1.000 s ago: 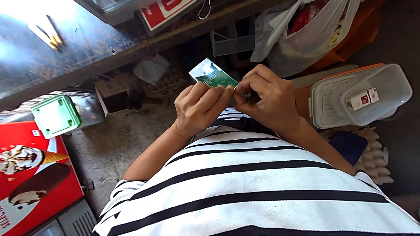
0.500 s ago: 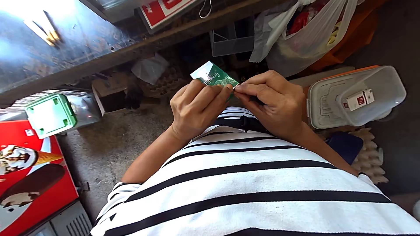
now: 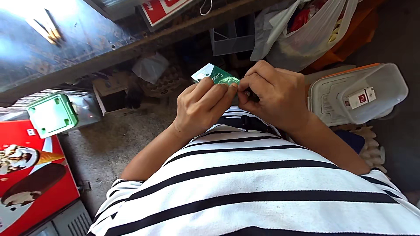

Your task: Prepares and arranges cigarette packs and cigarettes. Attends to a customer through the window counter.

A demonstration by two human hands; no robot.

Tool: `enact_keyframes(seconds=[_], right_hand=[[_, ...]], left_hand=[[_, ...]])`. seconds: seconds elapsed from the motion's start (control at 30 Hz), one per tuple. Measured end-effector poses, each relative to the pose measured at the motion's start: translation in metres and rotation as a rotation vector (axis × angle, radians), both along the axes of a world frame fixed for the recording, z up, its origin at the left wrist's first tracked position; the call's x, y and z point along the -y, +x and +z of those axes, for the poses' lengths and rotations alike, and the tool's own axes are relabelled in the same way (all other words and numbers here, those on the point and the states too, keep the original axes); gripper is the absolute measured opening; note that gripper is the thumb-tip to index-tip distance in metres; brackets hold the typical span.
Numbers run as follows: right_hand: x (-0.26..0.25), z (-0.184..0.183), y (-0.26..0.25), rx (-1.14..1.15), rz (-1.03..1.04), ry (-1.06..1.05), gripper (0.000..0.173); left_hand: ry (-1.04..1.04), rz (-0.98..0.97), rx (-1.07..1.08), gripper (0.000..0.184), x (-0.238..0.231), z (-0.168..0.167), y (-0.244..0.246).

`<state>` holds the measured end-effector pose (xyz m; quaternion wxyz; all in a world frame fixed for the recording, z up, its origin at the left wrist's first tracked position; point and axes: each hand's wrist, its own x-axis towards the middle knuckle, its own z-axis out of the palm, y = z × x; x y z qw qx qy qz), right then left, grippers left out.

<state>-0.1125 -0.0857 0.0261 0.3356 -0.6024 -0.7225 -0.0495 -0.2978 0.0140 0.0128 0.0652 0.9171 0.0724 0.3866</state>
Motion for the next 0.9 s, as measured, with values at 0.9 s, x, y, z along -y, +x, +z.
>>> enact_keyframes(seconds=[0.9], right_hand=[[0.02, -0.015, 0.004, -0.147, 0.16, 0.073, 0.017]], left_hand=[[-0.361, -0.043, 0.035, 0.024, -0.003, -0.004, -0.01]])
